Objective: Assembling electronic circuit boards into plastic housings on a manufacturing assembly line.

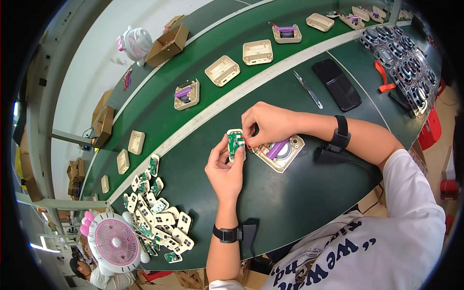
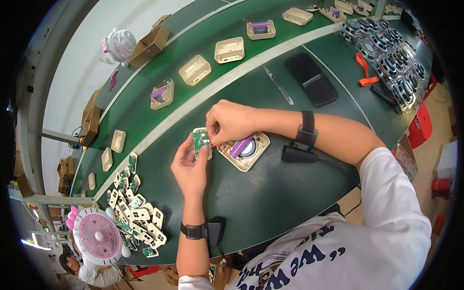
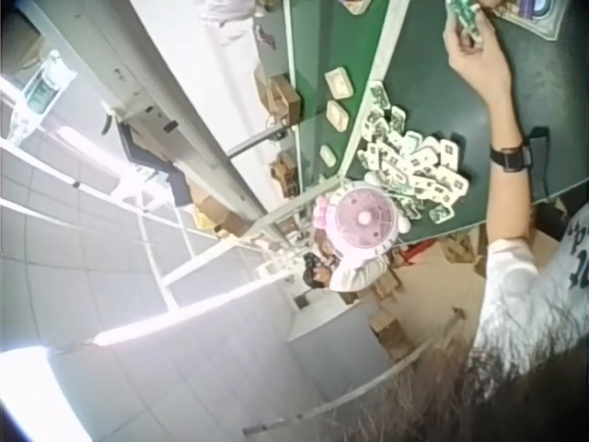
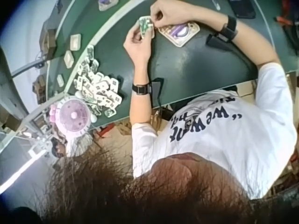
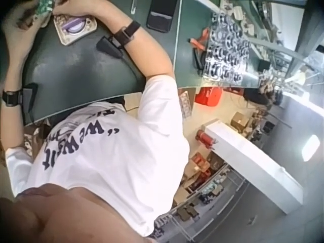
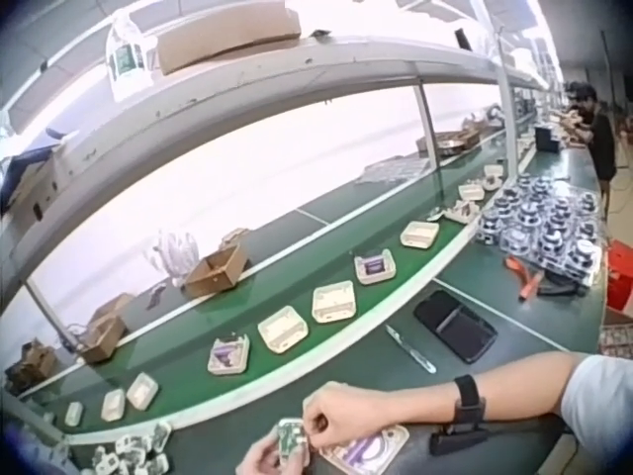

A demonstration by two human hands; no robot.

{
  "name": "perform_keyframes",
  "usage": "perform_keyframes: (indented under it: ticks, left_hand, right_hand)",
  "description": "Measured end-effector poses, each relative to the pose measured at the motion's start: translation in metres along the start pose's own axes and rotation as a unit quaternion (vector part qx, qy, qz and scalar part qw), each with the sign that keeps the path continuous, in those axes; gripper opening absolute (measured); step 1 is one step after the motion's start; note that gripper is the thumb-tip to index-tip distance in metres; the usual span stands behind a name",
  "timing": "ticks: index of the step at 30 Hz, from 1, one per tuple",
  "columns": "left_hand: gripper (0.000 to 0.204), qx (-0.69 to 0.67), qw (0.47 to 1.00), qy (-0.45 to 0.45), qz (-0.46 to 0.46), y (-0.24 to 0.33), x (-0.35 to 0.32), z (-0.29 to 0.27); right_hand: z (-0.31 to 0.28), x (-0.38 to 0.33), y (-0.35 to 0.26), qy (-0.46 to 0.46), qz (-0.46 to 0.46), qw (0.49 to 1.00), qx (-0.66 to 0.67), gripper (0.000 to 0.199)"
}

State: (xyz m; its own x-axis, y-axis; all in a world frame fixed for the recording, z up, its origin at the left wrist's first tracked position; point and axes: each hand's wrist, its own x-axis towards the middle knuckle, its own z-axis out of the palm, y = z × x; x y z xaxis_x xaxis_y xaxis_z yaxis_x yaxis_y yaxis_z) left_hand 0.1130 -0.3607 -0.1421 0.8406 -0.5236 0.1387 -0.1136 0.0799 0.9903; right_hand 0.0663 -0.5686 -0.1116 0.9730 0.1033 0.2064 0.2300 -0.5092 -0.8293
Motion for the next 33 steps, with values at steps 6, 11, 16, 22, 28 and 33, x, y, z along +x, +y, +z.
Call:
perform_keyframes:
  ticks: [6, 11, 16, 22, 28, 33]
  left_hand:
    - [0.046, 0.01, 1.0, -0.001, 0.009, -0.001, -0.002, 0.0]
    - [0.044, -0.001, 1.0, -0.009, -0.004, 0.002, -0.002, -0.001]
    - [0.045, -0.018, 1.0, -0.007, -0.016, -0.001, 0.0, -0.005]
    - [0.045, -0.069, 0.997, 0.0, -0.041, -0.002, -0.002, 0.002]
    - [0.042, -0.034, 0.999, -0.007, -0.004, -0.012, 0.006, 0.001]
    - [0.037, 0.113, 0.991, 0.016, 0.076, -0.006, 0.01, -0.008]
  right_hand:
    - [0.002, 0.001, 0.0, -0.024, 0.014, 1.0, -0.014, 0.015]
    - [0.0, 0.0, -0.001, -0.024, 0.008, 1.0, -0.017, 0.016]
    - [0.002, 0.002, 0.001, -0.018, 0.023, 0.999, 0.019, 0.015]
    - [-0.004, -0.001, 0.004, -0.023, 0.008, 1.0, 0.008, 0.013]
    - [0.002, 0.006, 0.009, -0.013, 0.022, 0.999, -0.032, 0.012]
    - [-0.022, -0.001, -0.029, -0.01, 0.06, 0.986, -0.157, 0.023]
